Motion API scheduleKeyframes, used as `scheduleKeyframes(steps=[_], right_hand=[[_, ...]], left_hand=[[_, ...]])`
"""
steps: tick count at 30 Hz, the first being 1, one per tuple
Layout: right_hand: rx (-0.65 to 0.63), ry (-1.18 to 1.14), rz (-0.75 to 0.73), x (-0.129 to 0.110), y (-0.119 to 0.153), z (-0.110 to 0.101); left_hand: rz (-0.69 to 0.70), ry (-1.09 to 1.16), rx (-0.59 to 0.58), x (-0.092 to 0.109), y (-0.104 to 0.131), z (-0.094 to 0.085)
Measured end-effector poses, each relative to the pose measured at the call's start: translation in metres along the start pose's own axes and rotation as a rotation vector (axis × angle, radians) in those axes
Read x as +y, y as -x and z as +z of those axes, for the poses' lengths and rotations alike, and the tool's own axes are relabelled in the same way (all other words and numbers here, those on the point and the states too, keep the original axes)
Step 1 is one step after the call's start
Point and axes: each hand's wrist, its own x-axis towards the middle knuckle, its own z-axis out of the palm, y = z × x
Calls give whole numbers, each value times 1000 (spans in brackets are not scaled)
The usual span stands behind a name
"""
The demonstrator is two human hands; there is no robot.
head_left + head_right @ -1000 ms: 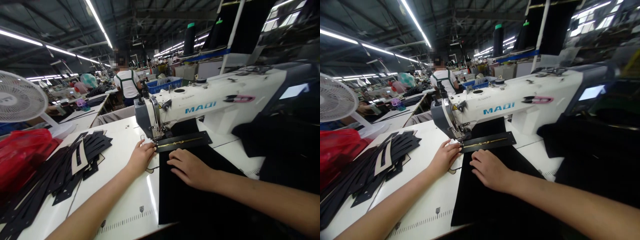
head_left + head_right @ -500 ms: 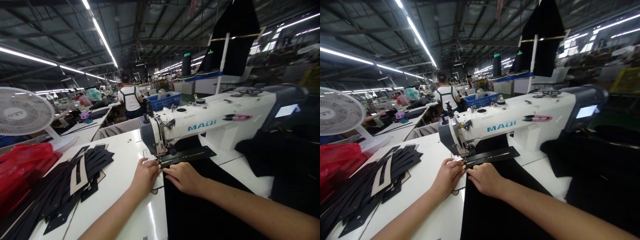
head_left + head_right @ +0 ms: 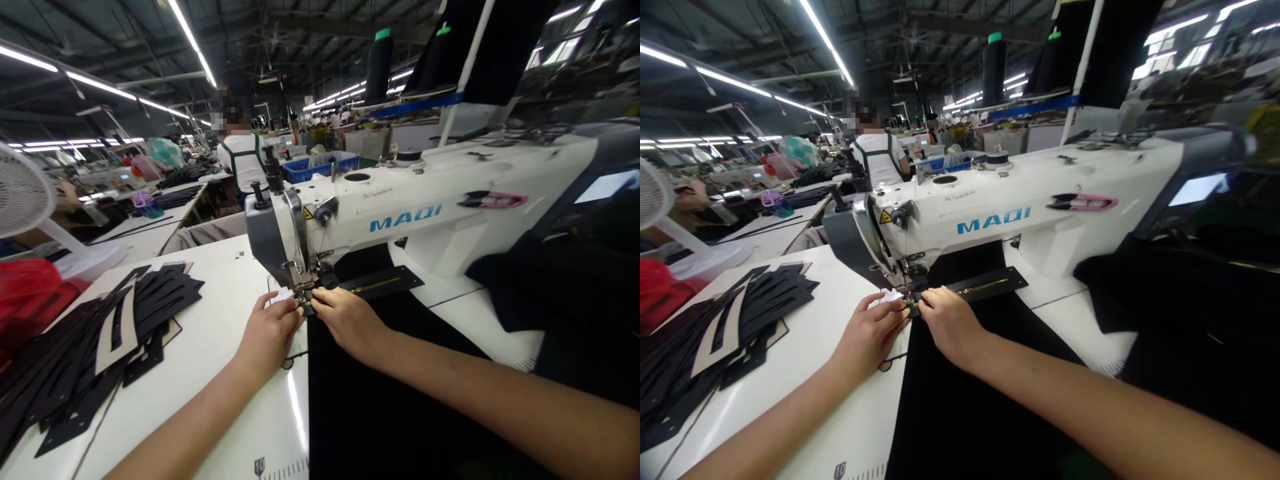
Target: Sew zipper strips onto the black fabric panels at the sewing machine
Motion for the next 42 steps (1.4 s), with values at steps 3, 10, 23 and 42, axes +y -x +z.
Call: scheduleKeyframes(steps=[3,10,23,42], right_hand=[[-33,21,11,2,-3,-1],[-17,32,3,7,-6,4],[11,-18,19,5,-9,7],[-20,-37,4,16,-17,-5]], left_hand=[[0,-7,2,-1,-3,2],[-44,10,10,-1,-6,4],[-128,7,35,0,-5,10],[-241,39,8,0,-9,3]])
